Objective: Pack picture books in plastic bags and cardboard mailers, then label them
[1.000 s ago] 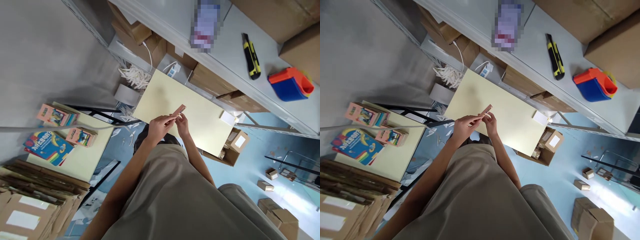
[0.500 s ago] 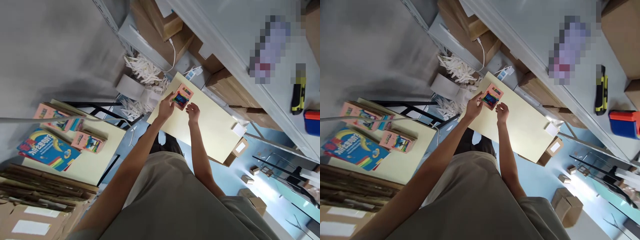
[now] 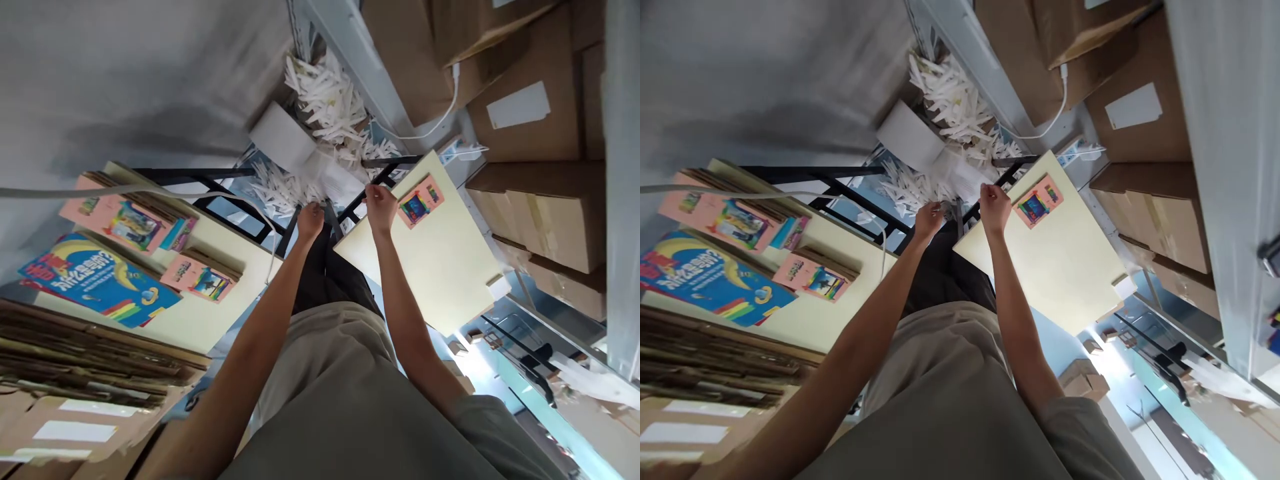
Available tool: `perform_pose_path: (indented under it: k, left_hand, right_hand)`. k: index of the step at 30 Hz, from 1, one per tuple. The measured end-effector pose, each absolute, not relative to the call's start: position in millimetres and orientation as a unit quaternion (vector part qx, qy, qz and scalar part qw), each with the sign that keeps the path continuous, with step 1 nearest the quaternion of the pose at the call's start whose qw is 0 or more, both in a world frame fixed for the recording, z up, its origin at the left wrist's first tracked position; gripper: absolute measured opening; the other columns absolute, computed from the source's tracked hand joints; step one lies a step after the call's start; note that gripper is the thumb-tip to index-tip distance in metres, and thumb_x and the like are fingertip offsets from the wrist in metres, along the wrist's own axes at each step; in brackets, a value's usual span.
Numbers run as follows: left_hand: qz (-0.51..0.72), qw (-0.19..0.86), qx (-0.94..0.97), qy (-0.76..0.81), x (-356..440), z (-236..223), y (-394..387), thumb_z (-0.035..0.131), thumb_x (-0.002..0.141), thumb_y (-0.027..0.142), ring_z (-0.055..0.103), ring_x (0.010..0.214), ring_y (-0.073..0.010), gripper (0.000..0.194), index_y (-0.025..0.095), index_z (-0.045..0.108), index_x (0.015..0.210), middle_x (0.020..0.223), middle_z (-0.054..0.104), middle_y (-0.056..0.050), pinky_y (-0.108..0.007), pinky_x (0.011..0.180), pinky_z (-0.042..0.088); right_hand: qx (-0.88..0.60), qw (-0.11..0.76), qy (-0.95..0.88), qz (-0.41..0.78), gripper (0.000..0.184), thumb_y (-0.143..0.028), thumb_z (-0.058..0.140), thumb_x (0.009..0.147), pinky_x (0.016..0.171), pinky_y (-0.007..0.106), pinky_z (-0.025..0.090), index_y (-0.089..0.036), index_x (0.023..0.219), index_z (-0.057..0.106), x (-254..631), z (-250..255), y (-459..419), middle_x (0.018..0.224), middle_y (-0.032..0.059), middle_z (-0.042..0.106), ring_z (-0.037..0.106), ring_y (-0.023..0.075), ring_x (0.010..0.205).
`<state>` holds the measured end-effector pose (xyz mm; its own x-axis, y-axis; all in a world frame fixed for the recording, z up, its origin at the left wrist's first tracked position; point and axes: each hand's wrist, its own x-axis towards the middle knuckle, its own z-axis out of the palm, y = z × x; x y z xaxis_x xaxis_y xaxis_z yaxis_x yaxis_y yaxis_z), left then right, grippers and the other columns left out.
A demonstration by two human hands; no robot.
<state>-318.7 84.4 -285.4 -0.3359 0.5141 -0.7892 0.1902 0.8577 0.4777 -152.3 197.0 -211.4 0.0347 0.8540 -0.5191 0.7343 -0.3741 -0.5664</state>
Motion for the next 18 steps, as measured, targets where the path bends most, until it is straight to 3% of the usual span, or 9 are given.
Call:
perform_pose_path:
  k: [7,13,18]
  left_hand:
    - [0.175,0.550,0.145,0.803,-326,-333,79,0.065,0.100,0.016,0.078,0.134,-0.0338,0.030,0.016,0.083,0.123,0.138,0.083,-0.021,-0.045,0.119,0.057]
    - [0.205,0.556,0.087,0.800,-318,-403,92,0.066,0.099,0.017,0.079,0.127,-0.0333,0.031,0.021,0.083,0.124,0.132,0.086,-0.017,-0.051,0.118,0.059]
    - [0.220,0.577,0.056,0.785,-302,-484,101,0.067,0.096,0.015,0.079,0.130,-0.0358,0.036,0.019,0.083,0.128,0.129,0.086,-0.018,-0.051,0.117,0.059]
  right_hand:
    - [-0.669,-0.104,-0.653,0.340,0.045,-0.043,0.048,0.119,0.115,0.045,0.059,-0.015,0.126,0.082,-214,-284,259,0.122,0.0174,0.085,0.081,0.0329,0.126]
    - [-0.659,-0.244,-0.642,0.308,0.031,-0.028,0.066,0.106,0.121,0.063,0.057,-0.009,0.125,0.083,-213,-380,284,0.125,0.0248,0.081,0.075,0.0441,0.135]
    - [-0.661,-0.324,-0.593,0.326,0.036,-0.021,0.080,0.097,0.123,0.071,0.054,-0.007,0.130,0.080,-197,-468,287,0.131,0.0275,0.078,0.071,0.0480,0.139]
